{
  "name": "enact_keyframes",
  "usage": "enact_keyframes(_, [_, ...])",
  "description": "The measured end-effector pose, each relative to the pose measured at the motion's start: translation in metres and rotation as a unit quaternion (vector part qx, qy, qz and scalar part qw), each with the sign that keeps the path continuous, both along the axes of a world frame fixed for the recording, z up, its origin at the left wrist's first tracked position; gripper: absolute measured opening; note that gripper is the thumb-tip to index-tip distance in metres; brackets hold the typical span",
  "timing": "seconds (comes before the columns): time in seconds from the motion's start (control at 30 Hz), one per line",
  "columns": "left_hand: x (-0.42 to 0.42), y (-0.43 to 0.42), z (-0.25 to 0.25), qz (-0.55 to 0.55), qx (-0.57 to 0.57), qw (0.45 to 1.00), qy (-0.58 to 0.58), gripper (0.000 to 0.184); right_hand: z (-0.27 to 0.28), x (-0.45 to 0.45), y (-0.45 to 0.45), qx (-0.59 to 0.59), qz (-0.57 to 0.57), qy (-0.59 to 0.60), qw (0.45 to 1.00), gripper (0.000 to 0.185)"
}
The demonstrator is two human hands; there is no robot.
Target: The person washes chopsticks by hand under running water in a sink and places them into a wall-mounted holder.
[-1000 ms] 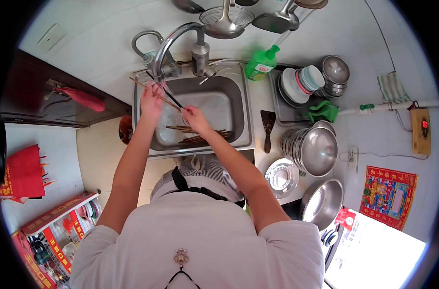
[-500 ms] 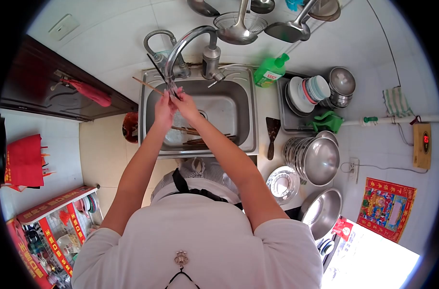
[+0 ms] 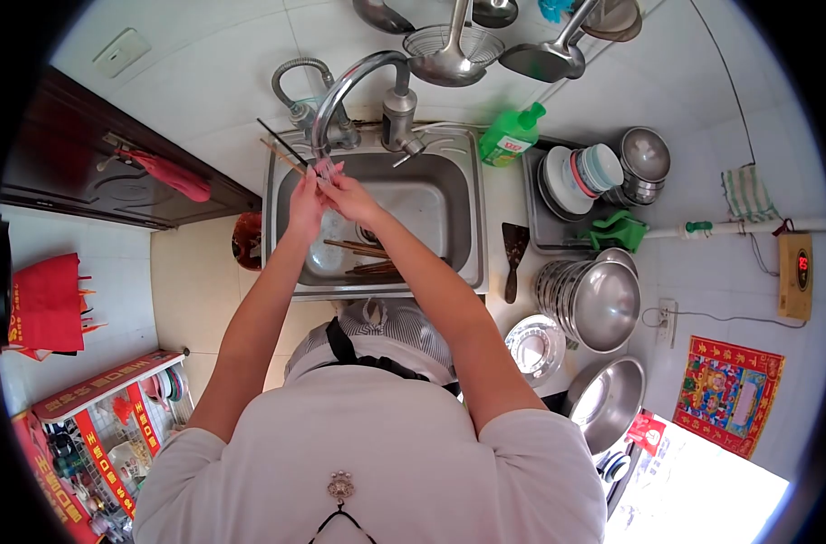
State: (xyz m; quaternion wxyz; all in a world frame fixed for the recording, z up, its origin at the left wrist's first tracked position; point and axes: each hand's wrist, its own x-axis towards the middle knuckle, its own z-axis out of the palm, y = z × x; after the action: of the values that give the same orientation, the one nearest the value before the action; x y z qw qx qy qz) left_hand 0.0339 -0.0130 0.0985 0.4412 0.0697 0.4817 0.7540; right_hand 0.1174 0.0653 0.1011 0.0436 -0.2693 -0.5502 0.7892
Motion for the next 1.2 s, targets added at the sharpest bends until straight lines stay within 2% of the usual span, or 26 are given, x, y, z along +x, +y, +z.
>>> enact_keyframes(0.1, [-0.009, -0.008, -0.024, -0.031, -0.041, 0.999, -0.015, 0.026, -0.010, -0.004, 0.003, 0.060, -0.039, -0.022, 0.997, 0.030])
enact_keyframes(0.2, [-0.020, -0.008, -0.031, -0.034, -0.039, 0.999, 0.014, 0.024, -0.010, 0.001, 0.005, 0.069, -0.041, -0.070, 0.994, 0.030])
enact_keyframes(0.3, [-0.019, -0.008, -0.013, 0.023, -0.016, 1.000, 0.006, 0.022, -0.008, 0.011, 0.000, 0.085, -0.005, -0.024, 0.996, 0.030])
enact_keyframes(0.4, [-0.021, -0.009, -0.008, 0.029, -0.002, 1.000, 0.010, 0.022, -0.018, 0.019, 0.000, 0.104, 0.025, 0.025, 0.994, 0.030])
enact_keyframes(0.5, [-0.016, -0.008, -0.012, 0.030, 0.004, 1.000, -0.003, 0.024, -0.023, 0.016, -0.001, 0.178, 0.013, 0.053, 0.983, 0.029])
enact_keyframes(0.6, [0.001, -0.008, -0.010, -0.024, -0.017, 0.999, -0.014, 0.025, -0.005, 0.013, -0.004, 0.138, -0.003, 0.014, 0.990, 0.028])
enact_keyframes(0.7, [0.005, -0.006, -0.002, -0.019, -0.004, 0.999, -0.029, 0.026, -0.009, 0.010, -0.002, 0.119, -0.020, 0.010, 0.993, 0.028])
enact_keyframes(0.8, [0.002, -0.003, -0.001, -0.026, -0.002, 0.999, -0.036, 0.025, -0.015, 0.014, -0.004, 0.046, -0.063, 0.026, 0.997, 0.028])
enact_keyframes(0.9, [-0.020, 0.007, -0.028, 0.090, 0.032, 0.991, -0.092, 0.028, -0.020, 0.035, -0.005, 0.163, -0.022, -0.001, 0.986, 0.028])
enact_keyframes(1.0, [-0.048, 0.011, -0.024, 0.158, 0.066, 0.976, -0.131, 0.031, -0.019, 0.075, -0.017, 0.107, -0.019, -0.021, 0.994, 0.029])
enact_keyframes(1.13, [-0.034, 0.018, -0.029, 0.113, 0.058, 0.984, -0.125, 0.032, -0.017, 0.099, -0.022, 0.070, -0.049, -0.044, 0.995, 0.030])
enact_keyframes(1.17, [-0.025, 0.021, -0.039, 0.082, 0.091, 0.986, -0.115, 0.033, -0.018, 0.101, -0.023, 0.063, -0.063, -0.045, 0.995, 0.030])
enact_keyframes(1.2, [-0.010, 0.023, -0.040, 0.057, 0.077, 0.988, -0.121, 0.034, -0.018, 0.104, -0.025, 0.057, -0.078, -0.047, 0.994, 0.030])
